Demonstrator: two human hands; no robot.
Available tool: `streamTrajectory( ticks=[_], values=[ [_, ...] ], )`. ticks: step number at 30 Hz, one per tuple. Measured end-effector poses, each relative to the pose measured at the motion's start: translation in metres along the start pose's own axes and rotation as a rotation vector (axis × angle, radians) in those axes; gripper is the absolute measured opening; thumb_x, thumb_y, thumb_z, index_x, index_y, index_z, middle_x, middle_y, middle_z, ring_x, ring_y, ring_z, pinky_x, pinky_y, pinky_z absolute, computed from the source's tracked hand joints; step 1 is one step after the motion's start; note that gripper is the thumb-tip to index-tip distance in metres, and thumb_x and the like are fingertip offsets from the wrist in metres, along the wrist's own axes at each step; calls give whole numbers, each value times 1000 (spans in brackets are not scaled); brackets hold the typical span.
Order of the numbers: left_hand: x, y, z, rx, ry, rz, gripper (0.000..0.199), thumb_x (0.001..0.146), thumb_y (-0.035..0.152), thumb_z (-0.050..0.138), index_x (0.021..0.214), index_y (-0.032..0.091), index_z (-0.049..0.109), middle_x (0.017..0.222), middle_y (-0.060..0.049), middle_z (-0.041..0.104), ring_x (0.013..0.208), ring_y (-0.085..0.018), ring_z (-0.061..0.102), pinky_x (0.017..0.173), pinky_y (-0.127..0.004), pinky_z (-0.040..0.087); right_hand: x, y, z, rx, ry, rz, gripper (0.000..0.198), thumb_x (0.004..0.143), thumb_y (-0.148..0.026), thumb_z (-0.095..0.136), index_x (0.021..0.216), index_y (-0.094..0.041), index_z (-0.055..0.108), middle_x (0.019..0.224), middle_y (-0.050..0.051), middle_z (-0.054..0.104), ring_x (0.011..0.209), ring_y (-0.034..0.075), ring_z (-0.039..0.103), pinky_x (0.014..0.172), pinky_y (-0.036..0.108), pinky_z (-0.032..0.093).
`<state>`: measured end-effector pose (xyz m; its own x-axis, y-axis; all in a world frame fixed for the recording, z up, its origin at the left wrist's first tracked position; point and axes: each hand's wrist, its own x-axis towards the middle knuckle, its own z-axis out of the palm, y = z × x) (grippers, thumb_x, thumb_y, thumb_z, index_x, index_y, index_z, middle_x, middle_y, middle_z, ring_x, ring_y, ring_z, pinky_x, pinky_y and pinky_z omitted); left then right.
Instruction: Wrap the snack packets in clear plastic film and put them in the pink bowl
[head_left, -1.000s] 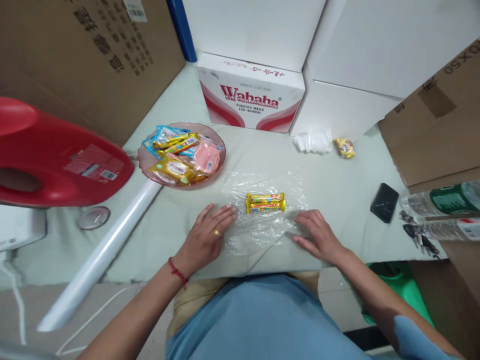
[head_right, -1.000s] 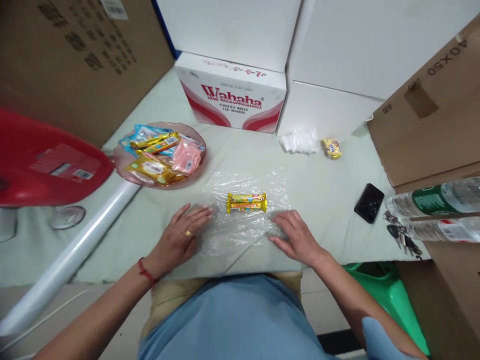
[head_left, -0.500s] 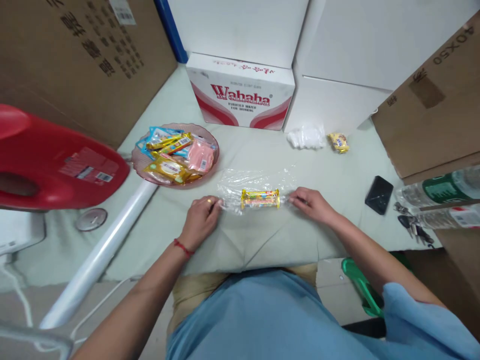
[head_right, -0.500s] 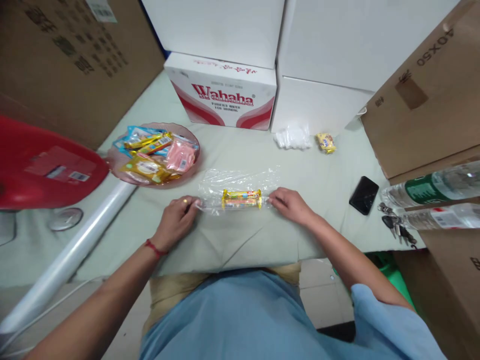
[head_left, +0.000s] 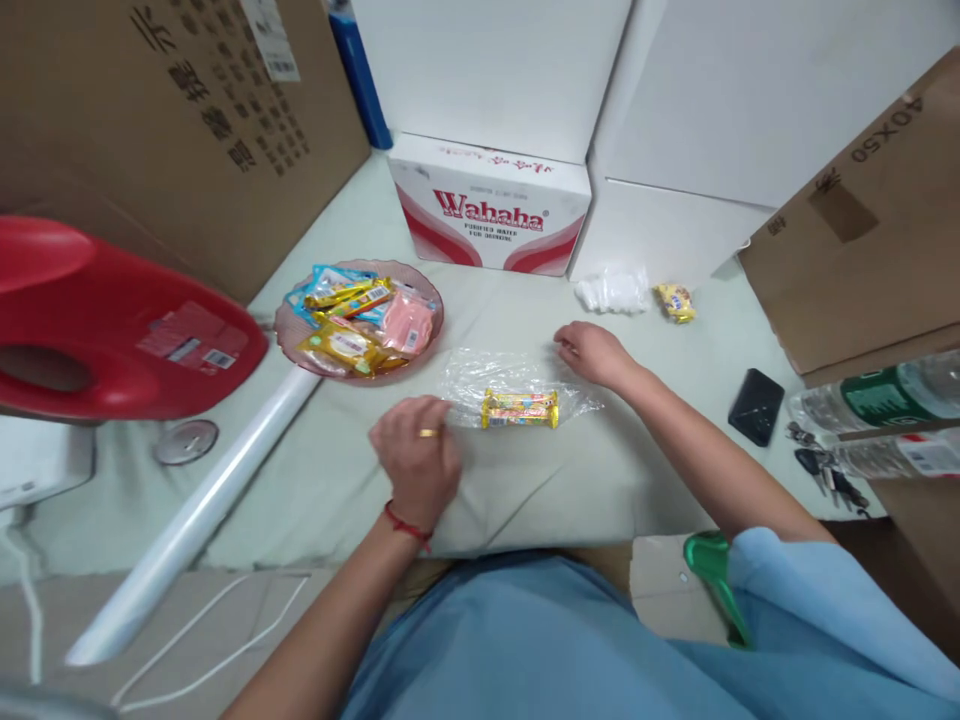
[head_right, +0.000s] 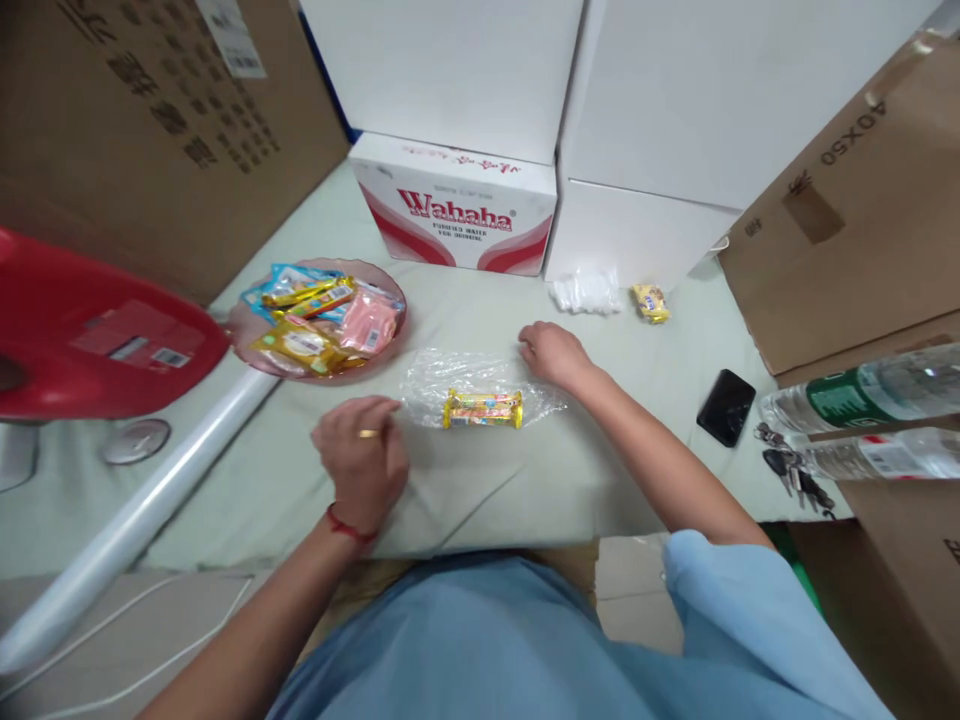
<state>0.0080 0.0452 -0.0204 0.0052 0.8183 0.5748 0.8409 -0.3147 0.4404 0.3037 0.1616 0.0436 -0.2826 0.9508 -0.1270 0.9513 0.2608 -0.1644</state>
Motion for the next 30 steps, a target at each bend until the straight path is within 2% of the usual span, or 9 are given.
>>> streamTrajectory(
  ticks=[3,6,9,12,17,21,25,27,30],
  values=[
    [0,29,14,-71,-250,198,45,99,12,45,135,26,69,134,-9,75,130,-29,61,105,-47,38,28,-27,17,19,-53,-76,42,102,-29,62,141,-15,63,136,17,69,121,30,63,97,37,48],
    [5,40,36,-22,-441,184,53,100,13,44,147,25,64,145,-11,71,128,-32,62,97,-48,41,48,-48,35,48,-93,-58,57,96,-34,73,146,-12,59,136,20,67,121,32,61,96,37,47],
    [4,36,52,14,-507,162,53,102,16,40,147,25,65,146,-13,70,117,-34,63,93,-52,42,59,-54,40,106,-155,-50,42,95,-26,73,135,-12,67,117,14,73,103,26,65,87,32,47],
    [-2,31,55,26,-498,156,53,103,17,39,150,26,64,150,-11,68,114,-33,63,93,-53,42,58,-53,32,125,-176,-100,21,97,-23,68,114,-14,76,108,10,73,95,22,65,85,30,46],
    [-2,34,55,34,-510,148,48,105,17,41,145,26,66,150,-9,68,114,-31,64,89,-49,44,19,-50,25,165,0,-279,22,102,-25,59,113,-16,76,112,10,65,93,21,62,84,29,45],
    [3,28,61,-62,-499,103,39,103,15,45,125,20,77,126,-14,78,110,-30,67,92,-48,50,-28,-50,49,209,-25,-447,30,106,-25,53,129,-23,72,103,6,63,83,17,60,74,25,43],
    [4,7,60,-218,-499,101,42,95,7,47,115,24,80,120,-7,81,110,-23,71,100,-41,56,-52,-52,80,210,18,-418,37,107,-19,50,138,-28,68,107,6,63,87,19,57,76,27,44],
    [5,-7,54,-357,-403,-16,41,94,9,46,113,24,80,125,-6,80,117,-21,71,106,-39,56,-55,-55,87,199,17,-401,38,108,-19,49,138,-31,69,107,6,63,89,20,55,77,29,43],
    [11,-24,43,-392,-157,-388,34,100,24,45,112,21,77,121,-9,80,116,-24,72,109,-44,56,-55,-60,88,167,10,-393,38,111,-26,46,140,-36,69,104,6,61,88,22,51,76,31,40]
  ],
)
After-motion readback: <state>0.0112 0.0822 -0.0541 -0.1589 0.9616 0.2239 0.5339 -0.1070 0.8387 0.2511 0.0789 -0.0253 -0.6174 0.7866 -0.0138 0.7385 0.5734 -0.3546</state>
